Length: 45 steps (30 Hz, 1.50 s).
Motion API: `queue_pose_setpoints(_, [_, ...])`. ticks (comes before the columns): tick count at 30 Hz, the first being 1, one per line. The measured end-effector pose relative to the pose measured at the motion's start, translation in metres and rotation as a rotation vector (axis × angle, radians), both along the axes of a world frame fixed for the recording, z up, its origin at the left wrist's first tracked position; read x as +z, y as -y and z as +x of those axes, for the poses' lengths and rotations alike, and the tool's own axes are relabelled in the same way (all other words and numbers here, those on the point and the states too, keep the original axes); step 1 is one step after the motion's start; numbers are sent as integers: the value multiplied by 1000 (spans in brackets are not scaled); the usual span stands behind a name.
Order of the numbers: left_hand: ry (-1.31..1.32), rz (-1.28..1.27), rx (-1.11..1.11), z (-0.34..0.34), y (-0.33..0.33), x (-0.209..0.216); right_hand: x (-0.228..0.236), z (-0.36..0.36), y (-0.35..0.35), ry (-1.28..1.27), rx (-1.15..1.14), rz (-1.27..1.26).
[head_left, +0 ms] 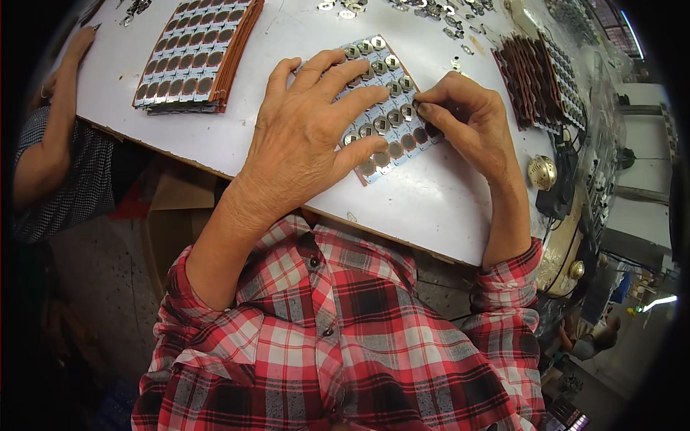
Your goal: Placing small metal components into a grid-like assembly tray.
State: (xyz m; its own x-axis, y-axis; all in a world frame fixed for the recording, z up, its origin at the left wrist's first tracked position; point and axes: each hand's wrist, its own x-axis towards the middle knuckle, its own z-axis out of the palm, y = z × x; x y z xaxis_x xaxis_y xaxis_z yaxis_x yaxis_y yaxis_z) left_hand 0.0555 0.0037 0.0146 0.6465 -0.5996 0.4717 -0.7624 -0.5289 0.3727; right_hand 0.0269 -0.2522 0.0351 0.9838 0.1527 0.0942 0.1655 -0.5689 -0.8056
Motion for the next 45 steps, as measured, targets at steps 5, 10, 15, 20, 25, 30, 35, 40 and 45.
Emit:
queue_pose_setpoints(5, [5, -3, 13, 1, -4, -2, -4, -7, -11, 87, -178, 78])
queue_pose_setpoints(10, [15, -2, -4, 1, -3, -5, 2, 7, 38, 310, -392, 66])
queue_pose_setpoints(15, [10, -8, -7, 1, -4, -6, 0, 8, 45, 319, -393, -218])
queue_pose_setpoints(20, [9, -11, -13, 2, -5, -5, -6, 11, 32, 319, -365, -414])
queue_pose_setpoints(25, [-7, -11, -10, 3, -5, -5, -16, 24, 37, 466, -310, -552])
queue_pose_setpoints(30, [53, -81, -13, 1, -5, -5, -8, 13, 31, 404, -345, -558])
queue_pose_setpoints(35, [-28, -29, 7, -2, -3, -7, -6, 13, 23, 335, -295, -481])
queue_pose_setpoints(40, [12, -11, 24, -1, -4, -5, -2, 13, 17, 408, -282, -610])
queue_pose_setpoints(45, [54, -35, 46, 6, -1, -7, 11, 2, 5, 101, -286, 184])
